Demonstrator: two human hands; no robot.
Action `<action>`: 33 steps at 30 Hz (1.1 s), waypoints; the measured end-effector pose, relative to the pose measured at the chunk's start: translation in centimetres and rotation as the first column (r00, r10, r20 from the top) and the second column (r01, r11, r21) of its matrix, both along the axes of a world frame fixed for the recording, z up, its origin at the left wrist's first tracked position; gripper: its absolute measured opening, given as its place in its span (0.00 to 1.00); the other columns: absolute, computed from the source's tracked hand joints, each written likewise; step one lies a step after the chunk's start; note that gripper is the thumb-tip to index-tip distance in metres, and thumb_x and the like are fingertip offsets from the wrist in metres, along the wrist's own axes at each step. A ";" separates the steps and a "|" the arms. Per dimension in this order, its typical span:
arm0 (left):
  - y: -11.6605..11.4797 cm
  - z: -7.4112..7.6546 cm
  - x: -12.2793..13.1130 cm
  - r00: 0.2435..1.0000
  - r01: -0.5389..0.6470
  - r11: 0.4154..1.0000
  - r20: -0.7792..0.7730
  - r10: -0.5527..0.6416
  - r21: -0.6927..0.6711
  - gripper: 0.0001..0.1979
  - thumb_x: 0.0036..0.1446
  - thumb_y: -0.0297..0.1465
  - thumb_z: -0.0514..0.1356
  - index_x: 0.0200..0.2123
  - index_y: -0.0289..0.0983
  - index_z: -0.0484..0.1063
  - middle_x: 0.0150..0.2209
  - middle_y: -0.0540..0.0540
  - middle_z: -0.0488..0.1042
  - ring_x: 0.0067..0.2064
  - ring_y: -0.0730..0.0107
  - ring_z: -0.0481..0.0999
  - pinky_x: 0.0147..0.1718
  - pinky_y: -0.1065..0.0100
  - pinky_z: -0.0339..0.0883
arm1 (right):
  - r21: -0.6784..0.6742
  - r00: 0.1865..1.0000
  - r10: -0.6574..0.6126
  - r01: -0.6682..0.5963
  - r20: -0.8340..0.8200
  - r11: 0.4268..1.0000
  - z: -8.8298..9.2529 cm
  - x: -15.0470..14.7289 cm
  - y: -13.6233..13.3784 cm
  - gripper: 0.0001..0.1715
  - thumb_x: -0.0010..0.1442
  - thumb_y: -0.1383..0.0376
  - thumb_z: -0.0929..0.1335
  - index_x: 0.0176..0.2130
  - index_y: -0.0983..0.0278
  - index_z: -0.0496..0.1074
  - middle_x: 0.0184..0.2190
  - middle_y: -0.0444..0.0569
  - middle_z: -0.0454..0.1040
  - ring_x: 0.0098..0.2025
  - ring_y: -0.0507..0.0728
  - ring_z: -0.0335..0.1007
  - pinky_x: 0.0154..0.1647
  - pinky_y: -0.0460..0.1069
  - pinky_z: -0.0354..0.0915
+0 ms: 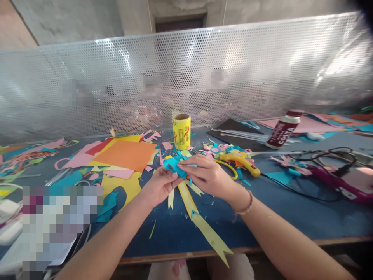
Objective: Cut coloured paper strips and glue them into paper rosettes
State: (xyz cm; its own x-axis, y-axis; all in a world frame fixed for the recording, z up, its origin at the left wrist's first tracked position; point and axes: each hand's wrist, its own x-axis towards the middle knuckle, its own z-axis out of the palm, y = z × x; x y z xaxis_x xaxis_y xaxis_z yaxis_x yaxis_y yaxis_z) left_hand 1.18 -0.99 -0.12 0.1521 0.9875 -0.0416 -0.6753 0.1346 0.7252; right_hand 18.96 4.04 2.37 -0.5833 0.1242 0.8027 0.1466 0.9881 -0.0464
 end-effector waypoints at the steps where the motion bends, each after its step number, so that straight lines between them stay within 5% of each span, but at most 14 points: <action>1: 0.0 0.0 0.0 1.000 -0.004 1.000 0.004 0.004 0.000 0.11 0.36 0.23 0.72 0.26 0.34 0.76 0.26 0.52 0.78 0.30 0.76 0.79 0.34 0.78 0.74 | 0.014 1.000 -0.003 0.003 0.009 1.000 0.0 0.0 0.0 0.18 0.60 0.73 0.63 0.48 0.63 0.72 0.44 0.52 0.74 0.45 0.55 0.70 0.48 0.56 0.70; 24: 0.0 0.4 0.2 0.997 -0.041 0.999 0.062 0.041 -0.010 0.11 0.36 0.23 0.72 0.26 0.34 0.75 0.28 0.51 0.78 0.30 0.77 0.78 0.33 0.79 0.73 | 0.001 0.995 -0.064 0.064 0.082 0.998 0.2 -0.3 -0.8 0.19 0.58 0.73 0.63 0.49 0.63 0.70 0.43 0.54 0.70 0.44 0.57 0.67 0.44 0.56 0.70; 33: -0.1 0.6 0.4 0.997 -0.081 0.997 0.017 0.081 0.019 0.12 0.35 0.24 0.72 0.26 0.34 0.75 0.25 0.52 0.76 0.27 0.79 0.76 0.31 0.78 0.72 | -0.090 0.996 -0.088 0.090 0.020 0.992 0.1 -0.7 -1.2 0.12 0.59 0.69 0.64 0.45 0.64 0.67 0.40 0.53 0.70 0.44 0.58 0.67 0.45 0.56 0.69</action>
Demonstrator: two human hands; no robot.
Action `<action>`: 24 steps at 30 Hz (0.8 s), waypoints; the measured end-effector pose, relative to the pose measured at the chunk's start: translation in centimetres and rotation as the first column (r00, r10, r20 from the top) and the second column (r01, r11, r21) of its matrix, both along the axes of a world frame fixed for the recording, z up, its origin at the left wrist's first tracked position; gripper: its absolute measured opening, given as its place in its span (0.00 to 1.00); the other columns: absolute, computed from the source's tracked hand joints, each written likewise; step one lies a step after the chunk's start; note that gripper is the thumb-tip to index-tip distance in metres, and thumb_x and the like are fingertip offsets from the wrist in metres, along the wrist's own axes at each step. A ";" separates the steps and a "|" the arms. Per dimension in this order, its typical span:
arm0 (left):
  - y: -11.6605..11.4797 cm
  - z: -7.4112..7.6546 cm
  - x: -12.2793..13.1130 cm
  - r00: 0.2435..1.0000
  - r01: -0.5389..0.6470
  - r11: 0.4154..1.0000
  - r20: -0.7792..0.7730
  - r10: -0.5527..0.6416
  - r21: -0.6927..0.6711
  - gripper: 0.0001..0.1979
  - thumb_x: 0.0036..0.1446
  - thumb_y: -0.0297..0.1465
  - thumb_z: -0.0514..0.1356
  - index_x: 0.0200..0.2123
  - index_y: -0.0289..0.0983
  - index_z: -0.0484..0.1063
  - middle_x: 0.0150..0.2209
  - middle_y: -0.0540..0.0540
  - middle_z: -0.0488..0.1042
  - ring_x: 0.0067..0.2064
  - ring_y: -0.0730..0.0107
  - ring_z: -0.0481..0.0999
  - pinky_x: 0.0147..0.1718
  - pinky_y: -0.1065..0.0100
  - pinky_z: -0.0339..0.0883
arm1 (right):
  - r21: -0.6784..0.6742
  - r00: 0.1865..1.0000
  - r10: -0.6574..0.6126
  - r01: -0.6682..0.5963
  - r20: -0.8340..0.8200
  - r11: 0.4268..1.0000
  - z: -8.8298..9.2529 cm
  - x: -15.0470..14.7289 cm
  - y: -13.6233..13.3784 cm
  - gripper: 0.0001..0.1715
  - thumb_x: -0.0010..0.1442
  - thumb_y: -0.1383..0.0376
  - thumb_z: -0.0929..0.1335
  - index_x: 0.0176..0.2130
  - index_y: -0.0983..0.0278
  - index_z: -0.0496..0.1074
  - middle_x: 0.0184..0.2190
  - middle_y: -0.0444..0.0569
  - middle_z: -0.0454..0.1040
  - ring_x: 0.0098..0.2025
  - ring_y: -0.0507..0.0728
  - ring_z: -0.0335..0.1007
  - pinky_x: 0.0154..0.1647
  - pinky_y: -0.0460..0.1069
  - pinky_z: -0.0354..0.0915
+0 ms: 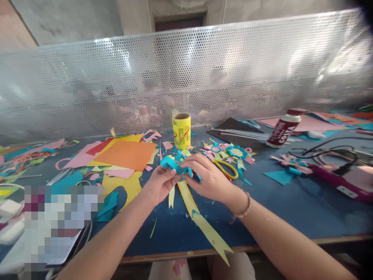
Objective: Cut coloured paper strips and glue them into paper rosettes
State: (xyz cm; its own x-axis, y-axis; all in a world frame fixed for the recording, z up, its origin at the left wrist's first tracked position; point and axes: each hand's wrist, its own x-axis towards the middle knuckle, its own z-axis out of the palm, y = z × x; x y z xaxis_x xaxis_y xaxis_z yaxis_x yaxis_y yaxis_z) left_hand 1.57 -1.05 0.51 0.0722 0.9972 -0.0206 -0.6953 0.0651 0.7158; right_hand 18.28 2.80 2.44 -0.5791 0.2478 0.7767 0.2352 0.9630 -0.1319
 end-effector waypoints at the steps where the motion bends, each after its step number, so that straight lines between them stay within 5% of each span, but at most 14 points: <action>1: 0.0 0.0 0.0 1.000 0.001 1.000 -0.009 0.000 0.004 0.12 0.35 0.24 0.72 0.27 0.34 0.75 0.25 0.52 0.76 0.27 0.79 0.76 0.31 0.78 0.72 | -0.022 1.000 -0.003 0.003 -0.004 1.000 0.0 0.0 -0.1 0.11 0.59 0.69 0.64 0.44 0.64 0.66 0.40 0.53 0.70 0.44 0.58 0.67 0.45 0.56 0.69; 8: -0.1 0.0 0.0 0.998 -0.022 0.997 -0.062 0.027 0.079 0.12 0.38 0.28 0.72 0.26 0.36 0.73 0.27 0.53 0.75 0.29 0.78 0.75 0.32 0.76 0.71 | -0.252 0.995 -0.100 0.102 0.020 0.962 0.0 -0.3 -0.1 0.07 0.56 0.65 0.67 0.34 0.64 0.65 0.31 0.49 0.69 0.34 0.54 0.66 0.36 0.50 0.66; 12: -0.2 -0.1 0.0 0.992 -0.051 0.992 -0.107 0.063 0.111 0.12 0.38 0.28 0.72 0.26 0.36 0.73 0.27 0.53 0.75 0.30 0.77 0.75 0.34 0.74 0.70 | -0.387 0.998 -0.040 0.052 0.040 0.921 0.1 -0.4 -0.2 0.04 0.55 0.68 0.67 0.32 0.64 0.65 0.29 0.47 0.69 0.31 0.51 0.65 0.32 0.47 0.64; 24: -0.2 0.2 0.4 0.967 -0.151 0.984 -0.195 0.166 0.090 0.14 0.33 0.27 0.73 0.25 0.34 0.72 0.26 0.50 0.76 0.29 0.75 0.75 0.31 0.73 0.69 | -0.316 0.998 -0.021 0.038 0.056 0.948 0.0 -0.3 0.0 0.07 0.58 0.73 0.62 0.35 0.64 0.67 0.31 0.48 0.70 0.33 0.52 0.66 0.33 0.47 0.63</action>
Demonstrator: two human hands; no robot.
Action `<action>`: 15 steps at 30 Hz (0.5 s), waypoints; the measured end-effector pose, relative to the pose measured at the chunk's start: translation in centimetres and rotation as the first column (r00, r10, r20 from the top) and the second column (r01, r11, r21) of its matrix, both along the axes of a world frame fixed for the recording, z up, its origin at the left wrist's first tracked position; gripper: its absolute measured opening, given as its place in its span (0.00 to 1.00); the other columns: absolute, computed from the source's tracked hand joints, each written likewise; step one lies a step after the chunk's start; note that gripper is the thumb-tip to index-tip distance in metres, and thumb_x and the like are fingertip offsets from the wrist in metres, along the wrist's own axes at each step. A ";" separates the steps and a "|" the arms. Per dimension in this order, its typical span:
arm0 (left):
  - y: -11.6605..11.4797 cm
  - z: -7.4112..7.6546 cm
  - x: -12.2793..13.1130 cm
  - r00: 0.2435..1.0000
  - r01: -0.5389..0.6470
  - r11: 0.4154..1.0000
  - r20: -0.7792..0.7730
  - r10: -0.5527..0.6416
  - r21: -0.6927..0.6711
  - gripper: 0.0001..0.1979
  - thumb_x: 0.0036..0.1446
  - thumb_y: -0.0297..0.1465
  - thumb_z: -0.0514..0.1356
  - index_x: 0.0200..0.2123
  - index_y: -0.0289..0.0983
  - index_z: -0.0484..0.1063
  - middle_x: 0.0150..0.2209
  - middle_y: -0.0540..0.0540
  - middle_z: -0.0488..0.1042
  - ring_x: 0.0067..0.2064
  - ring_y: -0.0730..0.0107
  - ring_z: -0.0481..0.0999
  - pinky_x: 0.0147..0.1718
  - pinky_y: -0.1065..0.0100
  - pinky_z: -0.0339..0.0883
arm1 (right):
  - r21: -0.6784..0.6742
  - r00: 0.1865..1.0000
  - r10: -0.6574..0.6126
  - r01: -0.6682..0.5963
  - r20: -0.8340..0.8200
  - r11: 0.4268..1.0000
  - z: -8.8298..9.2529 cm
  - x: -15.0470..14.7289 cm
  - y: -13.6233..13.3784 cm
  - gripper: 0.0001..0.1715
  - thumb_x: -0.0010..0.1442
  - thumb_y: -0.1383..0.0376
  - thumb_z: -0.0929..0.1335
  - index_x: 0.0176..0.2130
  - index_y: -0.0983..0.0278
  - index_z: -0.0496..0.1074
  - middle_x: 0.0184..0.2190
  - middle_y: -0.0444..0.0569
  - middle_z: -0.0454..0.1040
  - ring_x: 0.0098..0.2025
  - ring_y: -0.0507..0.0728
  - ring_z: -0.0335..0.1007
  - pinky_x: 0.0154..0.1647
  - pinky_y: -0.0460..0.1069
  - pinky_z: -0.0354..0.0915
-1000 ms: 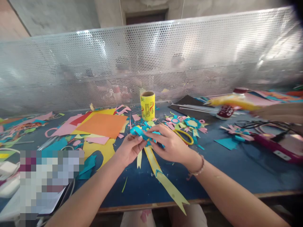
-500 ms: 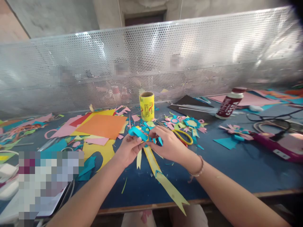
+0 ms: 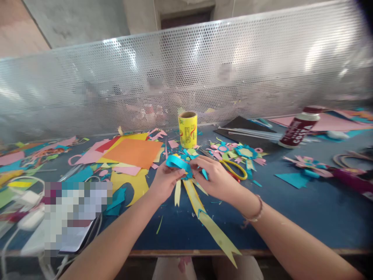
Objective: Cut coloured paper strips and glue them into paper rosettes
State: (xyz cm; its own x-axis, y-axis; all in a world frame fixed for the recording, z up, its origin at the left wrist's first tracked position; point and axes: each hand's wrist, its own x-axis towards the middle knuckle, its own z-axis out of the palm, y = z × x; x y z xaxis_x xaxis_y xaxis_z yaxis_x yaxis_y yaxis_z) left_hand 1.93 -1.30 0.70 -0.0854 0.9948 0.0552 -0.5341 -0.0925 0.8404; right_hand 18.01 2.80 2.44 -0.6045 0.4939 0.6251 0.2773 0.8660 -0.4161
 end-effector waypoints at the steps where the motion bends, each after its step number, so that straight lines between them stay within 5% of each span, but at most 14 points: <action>1: 0.0 0.0 0.0 1.000 -0.002 1.000 -0.001 0.002 -0.008 0.15 0.33 0.28 0.73 0.25 0.34 0.72 0.26 0.50 0.76 0.29 0.75 0.75 0.31 0.73 0.69 | 0.017 1.000 0.004 -0.004 0.006 1.000 -0.1 0.0 0.0 0.07 0.58 0.73 0.62 0.35 0.64 0.67 0.31 0.48 0.70 0.33 0.52 0.66 0.33 0.47 0.63; 15: 0.3 -0.6 -0.1 1.000 0.006 0.999 -0.028 -0.005 0.033 0.14 0.36 0.30 0.72 0.27 0.35 0.72 0.26 0.52 0.74 0.28 0.77 0.73 0.31 0.73 0.69 | 0.084 1.000 0.002 -0.002 -0.003 0.996 -0.4 -0.3 0.4 0.07 0.60 0.71 0.61 0.33 0.63 0.68 0.28 0.48 0.68 0.31 0.53 0.65 0.32 0.48 0.64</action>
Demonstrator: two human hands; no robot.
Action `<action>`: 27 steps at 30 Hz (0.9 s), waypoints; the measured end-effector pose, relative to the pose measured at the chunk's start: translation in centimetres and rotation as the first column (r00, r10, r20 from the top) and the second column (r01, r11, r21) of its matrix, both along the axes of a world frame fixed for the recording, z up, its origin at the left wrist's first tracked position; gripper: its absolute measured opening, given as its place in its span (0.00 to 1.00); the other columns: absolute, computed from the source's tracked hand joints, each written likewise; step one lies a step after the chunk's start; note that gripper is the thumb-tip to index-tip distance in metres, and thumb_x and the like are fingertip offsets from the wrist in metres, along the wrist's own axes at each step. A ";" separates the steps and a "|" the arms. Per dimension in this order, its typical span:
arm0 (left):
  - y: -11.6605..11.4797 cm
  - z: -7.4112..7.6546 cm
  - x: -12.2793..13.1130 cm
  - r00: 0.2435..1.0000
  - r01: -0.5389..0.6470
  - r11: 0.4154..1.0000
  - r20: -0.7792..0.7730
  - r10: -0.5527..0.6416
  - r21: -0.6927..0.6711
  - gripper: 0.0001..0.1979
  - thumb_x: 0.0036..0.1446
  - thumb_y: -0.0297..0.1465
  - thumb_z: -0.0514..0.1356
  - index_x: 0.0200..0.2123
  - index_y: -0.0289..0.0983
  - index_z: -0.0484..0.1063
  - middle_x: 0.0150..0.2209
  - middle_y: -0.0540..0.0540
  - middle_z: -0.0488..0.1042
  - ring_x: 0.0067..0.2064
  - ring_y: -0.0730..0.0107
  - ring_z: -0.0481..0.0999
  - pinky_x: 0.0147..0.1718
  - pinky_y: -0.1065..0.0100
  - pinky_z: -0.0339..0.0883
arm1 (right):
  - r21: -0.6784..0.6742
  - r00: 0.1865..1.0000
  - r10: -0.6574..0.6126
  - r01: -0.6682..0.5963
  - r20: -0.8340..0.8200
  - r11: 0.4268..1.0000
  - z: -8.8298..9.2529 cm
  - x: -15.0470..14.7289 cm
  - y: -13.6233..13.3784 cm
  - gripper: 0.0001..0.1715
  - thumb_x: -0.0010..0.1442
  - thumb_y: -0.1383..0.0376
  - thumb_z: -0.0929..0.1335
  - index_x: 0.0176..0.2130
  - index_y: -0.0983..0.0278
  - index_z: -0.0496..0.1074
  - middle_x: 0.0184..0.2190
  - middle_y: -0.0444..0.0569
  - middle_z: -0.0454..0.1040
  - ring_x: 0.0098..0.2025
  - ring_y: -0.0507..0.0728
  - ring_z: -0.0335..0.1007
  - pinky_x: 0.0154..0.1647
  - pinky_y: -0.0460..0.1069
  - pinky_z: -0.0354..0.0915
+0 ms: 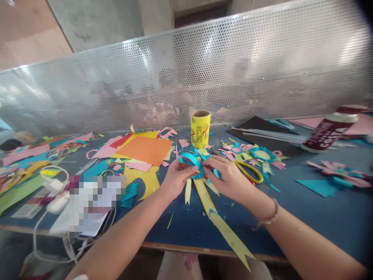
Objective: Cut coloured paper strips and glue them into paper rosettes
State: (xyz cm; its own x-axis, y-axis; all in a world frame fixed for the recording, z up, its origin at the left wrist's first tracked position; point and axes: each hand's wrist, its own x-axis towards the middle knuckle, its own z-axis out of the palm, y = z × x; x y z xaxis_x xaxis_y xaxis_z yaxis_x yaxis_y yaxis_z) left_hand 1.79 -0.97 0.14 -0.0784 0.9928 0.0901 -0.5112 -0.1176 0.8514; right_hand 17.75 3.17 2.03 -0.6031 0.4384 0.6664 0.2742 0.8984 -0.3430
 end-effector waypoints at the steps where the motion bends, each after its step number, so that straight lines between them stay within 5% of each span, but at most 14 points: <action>1: 0.0 0.0 0.0 1.000 -0.004 1.000 -0.014 0.004 0.004 0.14 0.36 0.30 0.72 0.27 0.35 0.72 0.25 0.52 0.74 0.28 0.77 0.73 0.31 0.73 0.69 | -0.003 1.000 -0.007 0.007 -0.006 1.000 0.0 0.0 0.0 0.08 0.60 0.71 0.61 0.33 0.63 0.68 0.28 0.48 0.68 0.31 0.53 0.65 0.32 0.48 0.64; 4: 0.0 0.2 0.0 0.998 -0.022 1.000 -0.065 0.022 0.011 0.14 0.37 0.30 0.72 0.27 0.35 0.71 0.23 0.52 0.73 0.25 0.78 0.71 0.28 0.73 0.67 | -0.068 0.997 -0.052 0.048 -0.051 0.997 -0.1 -0.1 0.2 0.09 0.61 0.69 0.61 0.32 0.64 0.69 0.29 0.49 0.70 0.33 0.54 0.66 0.35 0.49 0.65; 7: 0.0 0.2 0.0 0.989 -0.058 0.998 -0.133 0.062 0.032 0.14 0.37 0.30 0.72 0.26 0.35 0.71 0.23 0.53 0.72 0.24 0.79 0.69 0.25 0.74 0.64 | -0.369 0.992 -0.058 0.012 -0.113 0.930 -0.4 -0.3 0.6 0.12 0.61 0.65 0.60 0.30 0.64 0.69 0.28 0.48 0.71 0.32 0.53 0.68 0.34 0.49 0.66; 8: 0.0 0.1 0.0 0.985 -0.071 0.997 -0.157 0.076 0.041 0.14 0.36 0.30 0.72 0.26 0.35 0.71 0.23 0.53 0.73 0.24 0.79 0.70 0.26 0.74 0.64 | -0.518 0.987 -0.043 -0.042 -0.152 0.854 -0.6 -0.4 0.8 0.13 0.61 0.62 0.60 0.30 0.64 0.69 0.27 0.47 0.72 0.31 0.52 0.68 0.33 0.49 0.66; 10: 0.1 -0.2 -0.1 0.974 -0.092 0.994 -0.202 0.103 0.061 0.13 0.36 0.29 0.72 0.27 0.36 0.72 0.25 0.51 0.74 0.27 0.76 0.72 0.29 0.73 0.66 | -0.766 0.964 -0.022 -0.197 -0.266 0.612 -0.8 -0.7 1.0 0.15 0.60 0.58 0.62 0.29 0.65 0.69 0.26 0.47 0.72 0.30 0.51 0.70 0.31 0.47 0.67; 12: 0.2 -0.6 -0.2 0.962 -0.116 0.990 -0.240 0.132 0.080 0.13 0.37 0.29 0.71 0.28 0.36 0.73 0.27 0.50 0.76 0.31 0.72 0.74 0.32 0.71 0.67 | -0.868 0.927 -0.043 -0.333 -0.374 0.368 -0.9 -0.9 1.0 0.16 0.55 0.54 0.66 0.28 0.66 0.68 0.26 0.46 0.71 0.29 0.51 0.70 0.30 0.46 0.68; 15: 0.3 -1.0 -0.4 0.943 -0.161 0.983 -0.282 0.179 0.084 0.15 0.38 0.29 0.71 0.31 0.36 0.73 0.29 0.49 0.77 0.31 0.71 0.75 0.31 0.72 0.67 | -0.886 0.893 -0.075 -0.424 -0.443 0.189 -0.8 -1.1 0.8 0.19 0.48 0.54 0.72 0.26 0.66 0.68 0.24 0.45 0.71 0.27 0.48 0.69 0.27 0.44 0.66; 20: 0.2 -1.2 -0.6 0.929 -0.177 0.982 -0.318 0.190 0.070 0.18 0.38 0.30 0.71 0.35 0.35 0.72 0.31 0.48 0.77 0.28 0.74 0.73 0.24 0.75 0.64 | -0.885 0.881 -0.103 -0.449 -0.461 0.121 -0.7 -1.1 0.7 0.19 0.44 0.56 0.75 0.25 0.67 0.68 0.22 0.43 0.70 0.25 0.47 0.68 0.25 0.42 0.65; 27: 0.4 -1.4 -0.5 0.927 -0.167 0.979 -0.320 0.198 0.120 0.17 0.37 0.28 0.71 0.34 0.37 0.73 0.36 0.47 0.77 0.35 0.70 0.76 0.36 0.69 0.69 | -0.870 0.859 -0.138 -0.488 -0.493 0.071 -0.7 -1.2 0.7 0.14 0.44 0.63 0.74 0.26 0.66 0.67 0.18 0.40 0.68 0.22 0.46 0.65 0.25 0.43 0.64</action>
State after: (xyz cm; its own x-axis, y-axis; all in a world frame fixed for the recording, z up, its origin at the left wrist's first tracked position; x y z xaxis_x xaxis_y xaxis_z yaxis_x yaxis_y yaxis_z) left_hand 1.25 -0.60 -1.24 -0.2083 0.9510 0.2286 -0.1670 -0.2649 0.9497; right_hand 16.55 3.85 1.29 -0.6288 0.7726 -0.0879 -0.2562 -0.3126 -0.9147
